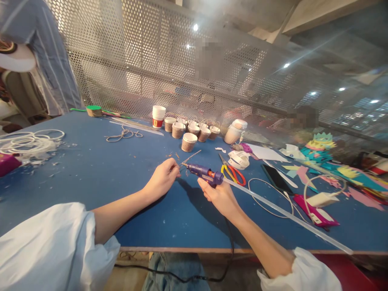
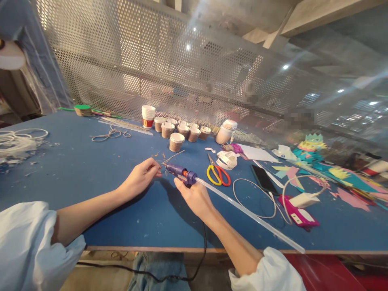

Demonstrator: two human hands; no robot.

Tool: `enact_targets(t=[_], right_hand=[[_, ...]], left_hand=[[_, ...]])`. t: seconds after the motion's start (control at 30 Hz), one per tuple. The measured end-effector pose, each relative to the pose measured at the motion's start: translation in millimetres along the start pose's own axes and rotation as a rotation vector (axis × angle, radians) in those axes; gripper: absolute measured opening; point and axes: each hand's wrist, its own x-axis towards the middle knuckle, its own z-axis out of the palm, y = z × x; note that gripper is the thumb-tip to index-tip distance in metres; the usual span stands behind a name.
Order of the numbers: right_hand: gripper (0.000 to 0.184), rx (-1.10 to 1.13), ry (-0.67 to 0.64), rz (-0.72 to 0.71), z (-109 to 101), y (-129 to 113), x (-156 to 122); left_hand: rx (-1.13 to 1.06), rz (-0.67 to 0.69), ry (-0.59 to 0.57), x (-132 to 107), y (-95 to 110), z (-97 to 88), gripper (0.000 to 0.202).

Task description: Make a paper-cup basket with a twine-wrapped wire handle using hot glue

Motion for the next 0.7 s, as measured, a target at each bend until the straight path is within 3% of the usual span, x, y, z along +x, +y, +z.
enact_targets(t=[0.7], right_hand=[[0.034, 0.014, 0.030, 0.037, -1.7, -1.6, -1.6]], left_hand=[[-0.039, 0.002, -0.005, 0.1, 0.5, 1.1, 0.013]])
